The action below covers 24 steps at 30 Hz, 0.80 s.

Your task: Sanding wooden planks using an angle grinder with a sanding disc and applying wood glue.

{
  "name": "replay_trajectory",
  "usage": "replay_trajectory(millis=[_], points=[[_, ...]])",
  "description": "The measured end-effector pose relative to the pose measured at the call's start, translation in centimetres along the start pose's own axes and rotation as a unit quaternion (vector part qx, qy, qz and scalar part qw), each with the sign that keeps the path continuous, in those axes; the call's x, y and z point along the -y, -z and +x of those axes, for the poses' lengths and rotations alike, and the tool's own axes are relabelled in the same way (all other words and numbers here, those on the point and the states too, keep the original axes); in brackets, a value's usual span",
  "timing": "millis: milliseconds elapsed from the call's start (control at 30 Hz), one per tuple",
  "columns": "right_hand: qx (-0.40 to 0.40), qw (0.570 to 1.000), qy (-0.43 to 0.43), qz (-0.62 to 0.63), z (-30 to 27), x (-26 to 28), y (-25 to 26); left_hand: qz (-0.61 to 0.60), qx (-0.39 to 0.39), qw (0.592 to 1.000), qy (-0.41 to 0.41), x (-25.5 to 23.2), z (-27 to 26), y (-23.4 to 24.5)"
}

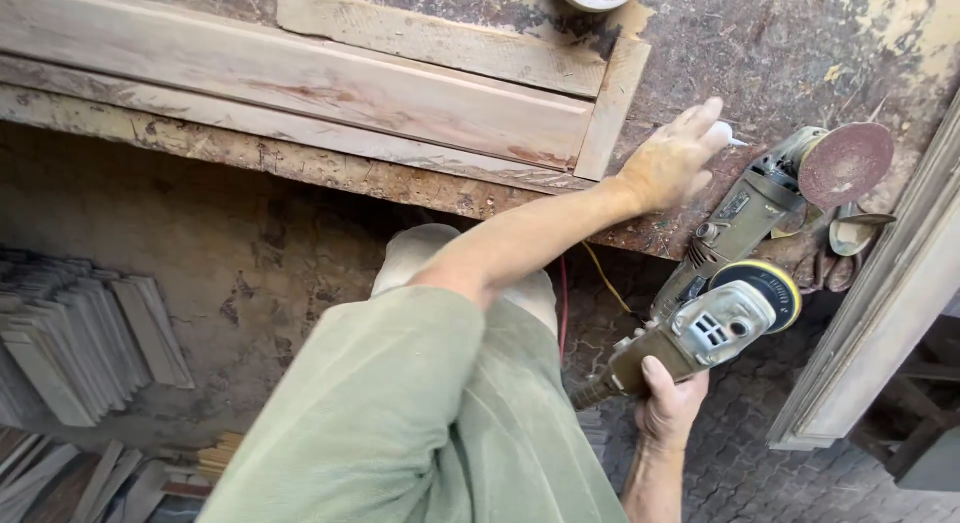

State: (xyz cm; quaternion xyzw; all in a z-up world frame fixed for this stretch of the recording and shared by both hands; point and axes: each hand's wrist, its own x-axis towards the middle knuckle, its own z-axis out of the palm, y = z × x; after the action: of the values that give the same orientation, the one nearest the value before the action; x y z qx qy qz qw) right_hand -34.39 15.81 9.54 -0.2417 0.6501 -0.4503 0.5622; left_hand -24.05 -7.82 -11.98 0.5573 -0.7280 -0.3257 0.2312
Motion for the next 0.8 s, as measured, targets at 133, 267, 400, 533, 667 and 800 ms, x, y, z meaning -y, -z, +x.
replay_trajectory(millis=[133, 267, 400, 533, 667, 800], points=[[0.015, 0.999, 0.014, 0.04, -0.9, -0.6, -3.5, -0.132, -0.053, 0.989, 0.05, -2.8, -11.1, 10.2], [0.057, 0.989, 0.093, 0.099, -0.3, -0.3, -12.1, -0.296, 0.221, 0.916, 0.159, -4.4, -23.3, 22.0], [0.062, 0.969, 0.066, 0.231, -2.7, -0.7, -22.0, -0.263, 0.074, 0.95, 0.153, -1.7, -31.1, 26.6], [0.081, 0.967, 0.043, 0.24, -6.4, -5.0, -28.6, -0.11, 0.052, 0.973, 0.194, 2.0, -37.0, 31.4], [0.164, 0.963, -0.076, 0.199, -9.5, -10.2, -32.5, -0.147, 0.117, 0.869, 0.457, 4.7, -44.4, 32.9], [0.179, 0.953, -0.14, 0.199, -8.7, -12.0, -33.8, -0.213, 0.062, 0.806, 0.548, 2.1, -43.8, 35.3]])
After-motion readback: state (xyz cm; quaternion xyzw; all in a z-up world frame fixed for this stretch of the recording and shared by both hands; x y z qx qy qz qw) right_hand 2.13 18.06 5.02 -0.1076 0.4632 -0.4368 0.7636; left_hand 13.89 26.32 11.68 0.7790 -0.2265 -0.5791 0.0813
